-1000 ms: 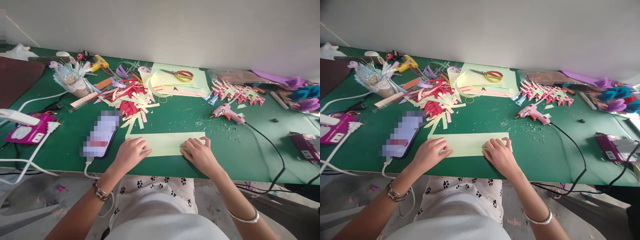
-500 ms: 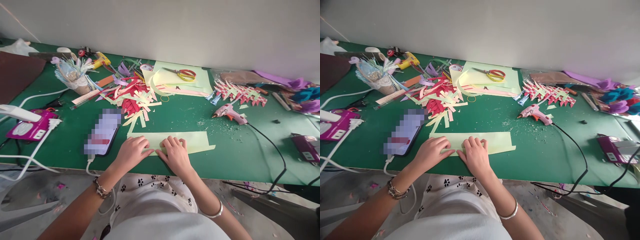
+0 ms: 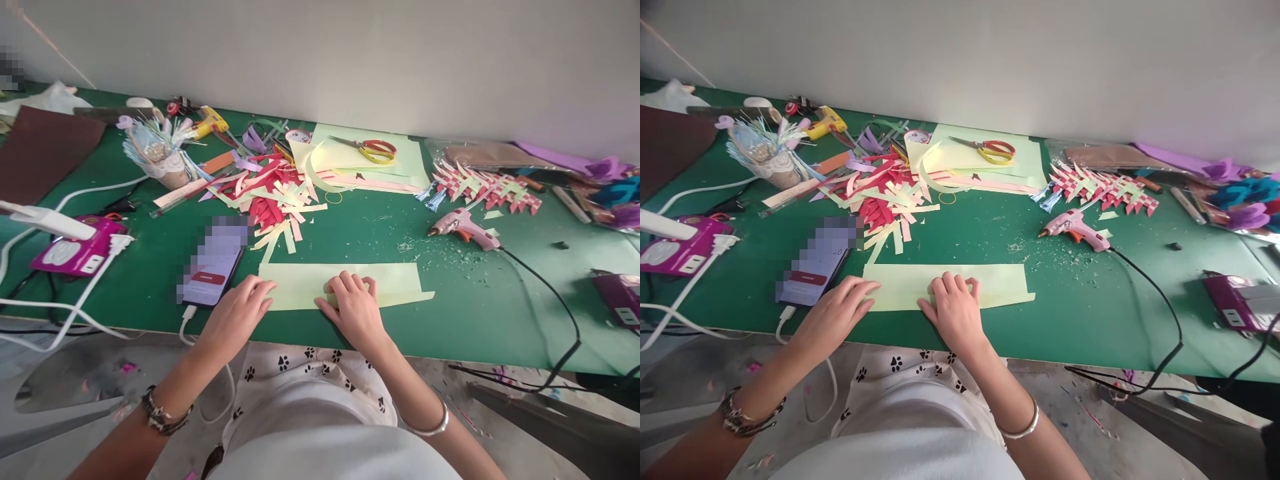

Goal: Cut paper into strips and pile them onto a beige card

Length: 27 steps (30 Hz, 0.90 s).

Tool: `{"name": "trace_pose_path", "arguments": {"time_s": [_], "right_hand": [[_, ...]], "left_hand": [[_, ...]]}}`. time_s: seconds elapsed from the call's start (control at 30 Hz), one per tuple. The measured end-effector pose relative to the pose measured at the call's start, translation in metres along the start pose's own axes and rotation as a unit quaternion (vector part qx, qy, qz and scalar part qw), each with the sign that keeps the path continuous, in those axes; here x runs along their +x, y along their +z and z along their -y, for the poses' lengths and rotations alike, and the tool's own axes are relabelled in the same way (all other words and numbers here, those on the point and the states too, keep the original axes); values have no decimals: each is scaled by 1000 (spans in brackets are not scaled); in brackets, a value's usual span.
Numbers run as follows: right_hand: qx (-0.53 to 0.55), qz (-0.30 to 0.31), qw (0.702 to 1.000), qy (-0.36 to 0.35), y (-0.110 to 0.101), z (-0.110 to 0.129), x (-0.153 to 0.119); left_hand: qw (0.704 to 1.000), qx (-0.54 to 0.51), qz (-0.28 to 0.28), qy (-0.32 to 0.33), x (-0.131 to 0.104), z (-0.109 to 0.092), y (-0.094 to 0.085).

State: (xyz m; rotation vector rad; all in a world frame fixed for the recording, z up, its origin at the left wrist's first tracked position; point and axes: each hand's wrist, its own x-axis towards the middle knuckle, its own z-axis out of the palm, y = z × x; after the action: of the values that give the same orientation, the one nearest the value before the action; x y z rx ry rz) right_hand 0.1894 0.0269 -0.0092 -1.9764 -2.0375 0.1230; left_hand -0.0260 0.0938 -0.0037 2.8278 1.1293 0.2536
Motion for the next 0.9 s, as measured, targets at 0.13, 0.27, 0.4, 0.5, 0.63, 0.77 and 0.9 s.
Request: {"name": "trace_pose_path", "arguments": {"time_s": [0.13,0.27,0.4,0.5,0.63,0.77,0.9], "right_hand": [[-9,-1,1000,1,2,-1,0],[-17,-6,1000,1,3,-1,-1],[-11,-9,1000,-1,2,-1,-1],[2,-3,1000,-2,-2,-8,-5],[-3,-5,999,38,-11,-35,-20],[-27,-35,994,99,-22,-72,-44],[-50,-64,985,152,-26,-96,-61]], "left_hand": [[996,71,-47,19,-3,-18,-2],[994,22,-12,110,-6,-46,4],[993,-20,11,114,-10,-53,10],[993,-15,17,116,-13,-48,10],[993,-23,27,116,-14,-45,7],[993,-36,25,108,-13,-45,6],[993,-48,29,101,-12,-47,4]]}}
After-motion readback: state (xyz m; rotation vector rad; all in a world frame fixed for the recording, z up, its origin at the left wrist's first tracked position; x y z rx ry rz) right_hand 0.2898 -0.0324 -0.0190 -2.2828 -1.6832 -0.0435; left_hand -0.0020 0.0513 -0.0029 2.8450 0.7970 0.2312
